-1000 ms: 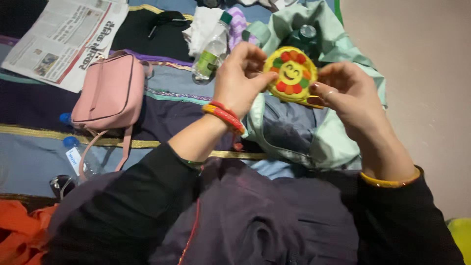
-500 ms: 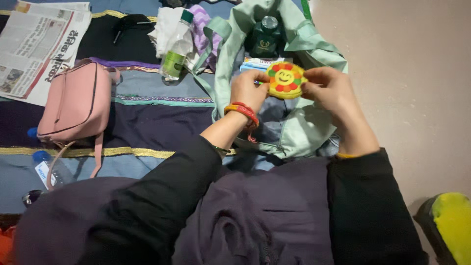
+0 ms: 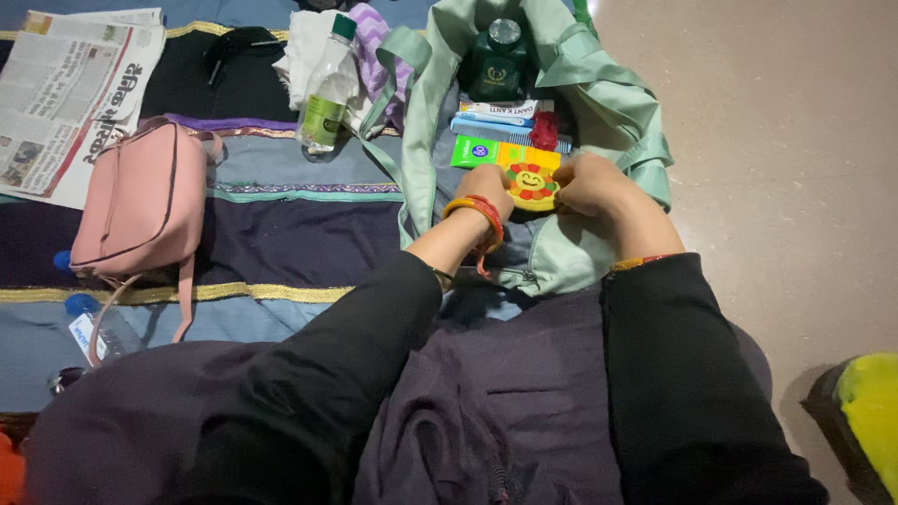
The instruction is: The person sits on a mat and packs a light green tote bag, placing a red pouch, a yellow coin purse, water bottles, a toothpaste tube, a comb, sunglasses, a glasses case with eyeglasses, and folded cloths into the bag, arranging the contents with both hands.
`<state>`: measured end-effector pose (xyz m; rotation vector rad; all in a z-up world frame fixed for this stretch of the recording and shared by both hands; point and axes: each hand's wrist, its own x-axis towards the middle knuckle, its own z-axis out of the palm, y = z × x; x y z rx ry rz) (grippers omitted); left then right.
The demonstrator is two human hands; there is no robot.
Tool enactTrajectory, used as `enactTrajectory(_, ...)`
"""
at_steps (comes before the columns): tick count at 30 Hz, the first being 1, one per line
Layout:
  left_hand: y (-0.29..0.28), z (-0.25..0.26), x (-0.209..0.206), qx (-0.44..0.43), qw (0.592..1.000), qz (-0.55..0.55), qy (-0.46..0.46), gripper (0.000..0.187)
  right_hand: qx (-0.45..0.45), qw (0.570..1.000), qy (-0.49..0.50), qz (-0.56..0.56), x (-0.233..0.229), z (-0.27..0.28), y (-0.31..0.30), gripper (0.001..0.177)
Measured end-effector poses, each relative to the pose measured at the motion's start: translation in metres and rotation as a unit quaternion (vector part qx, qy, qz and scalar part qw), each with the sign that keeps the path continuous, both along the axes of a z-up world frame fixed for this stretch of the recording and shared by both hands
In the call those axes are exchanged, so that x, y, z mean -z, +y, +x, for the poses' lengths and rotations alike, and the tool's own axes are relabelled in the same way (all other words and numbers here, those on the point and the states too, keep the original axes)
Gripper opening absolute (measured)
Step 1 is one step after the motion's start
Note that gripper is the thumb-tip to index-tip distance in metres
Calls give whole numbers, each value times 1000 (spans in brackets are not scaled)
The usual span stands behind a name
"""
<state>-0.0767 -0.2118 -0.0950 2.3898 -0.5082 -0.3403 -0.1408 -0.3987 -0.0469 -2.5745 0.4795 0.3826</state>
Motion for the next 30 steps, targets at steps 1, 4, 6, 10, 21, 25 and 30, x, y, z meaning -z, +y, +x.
enactTrajectory(1, -2, -2, 1, -1, 1000, 18, 20, 27, 1, 1000, 11, -3, 3, 0, -2, 46)
enactTrajectory(4, -7, -7, 5, 5, 996, 69, 61, 26, -3, 999, 32, -20, 10, 1, -6, 44)
enactTrajectory(6, -10, -8, 10, 24, 993, 100, 61, 28, -16, 999, 32, -40, 13, 3, -7, 44)
enactTrajectory(10, -16, -7, 25, 45, 991, 123, 31, 27, -50, 996, 39, -70, 18, 7, -6, 39)
enactTrajectory(21, -15, -14, 24, 80, 989, 124, 15, 30, -38, 993, 82, -73, 5, 4, 14, 33)
enactTrajectory(25, -10, -24, 10, 58, 994, 93, -4, 37, -84, 990, 41, -104, 0, 3, 14, 32)
enactTrajectory(30, 6, -42, -11, 67, 991, 76, -87, 28, -123, 988, -16, -96, -8, -6, 15, 37)
